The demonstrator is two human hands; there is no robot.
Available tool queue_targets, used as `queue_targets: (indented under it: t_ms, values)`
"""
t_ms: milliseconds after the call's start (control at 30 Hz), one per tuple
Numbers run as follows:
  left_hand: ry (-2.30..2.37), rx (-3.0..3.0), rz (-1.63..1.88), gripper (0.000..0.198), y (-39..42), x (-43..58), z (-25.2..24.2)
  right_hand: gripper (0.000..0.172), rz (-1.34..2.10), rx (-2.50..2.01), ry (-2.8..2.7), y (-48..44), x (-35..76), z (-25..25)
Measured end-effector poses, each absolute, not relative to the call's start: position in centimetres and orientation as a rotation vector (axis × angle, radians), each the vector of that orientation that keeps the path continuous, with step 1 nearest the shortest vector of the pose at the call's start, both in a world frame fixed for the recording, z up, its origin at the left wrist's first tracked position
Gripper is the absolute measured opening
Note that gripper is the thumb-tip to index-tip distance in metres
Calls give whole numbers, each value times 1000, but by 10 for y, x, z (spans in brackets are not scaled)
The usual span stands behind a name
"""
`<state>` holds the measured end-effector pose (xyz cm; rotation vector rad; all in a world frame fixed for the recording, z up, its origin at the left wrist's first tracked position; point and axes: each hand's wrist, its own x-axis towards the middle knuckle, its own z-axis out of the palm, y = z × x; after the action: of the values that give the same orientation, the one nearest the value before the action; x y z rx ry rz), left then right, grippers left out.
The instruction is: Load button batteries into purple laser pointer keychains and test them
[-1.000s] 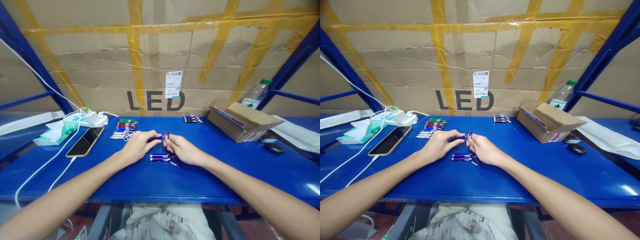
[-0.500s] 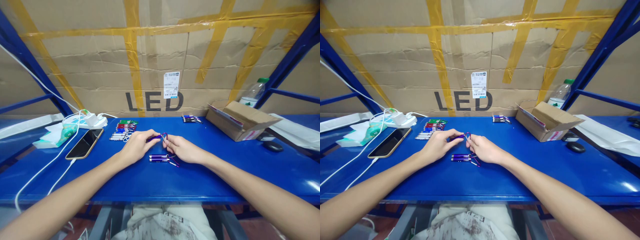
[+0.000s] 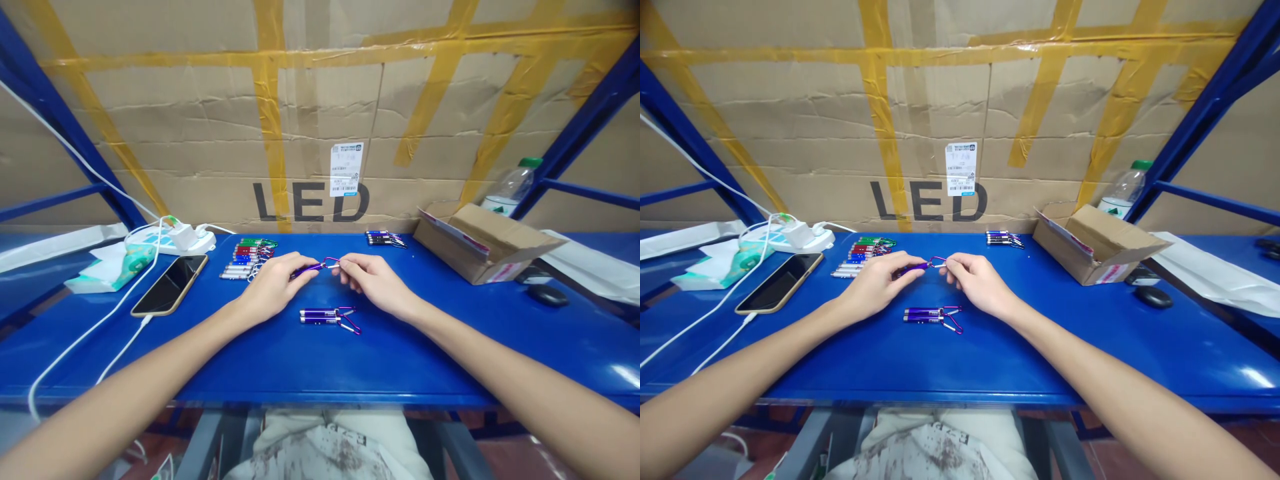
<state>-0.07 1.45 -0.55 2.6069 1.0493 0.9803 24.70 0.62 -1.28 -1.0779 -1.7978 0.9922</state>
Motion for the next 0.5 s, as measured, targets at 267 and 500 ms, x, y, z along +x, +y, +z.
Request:
queue_targets:
  t_ms: [267,500]
  values:
    - [1102,2283,891,31,16,0,-7,31,1069,-1001,-1654,9,251,-13]
    - [1112,2151,768,36,17,0,-8,27,1055,-1038,-1620,10,252,-12]
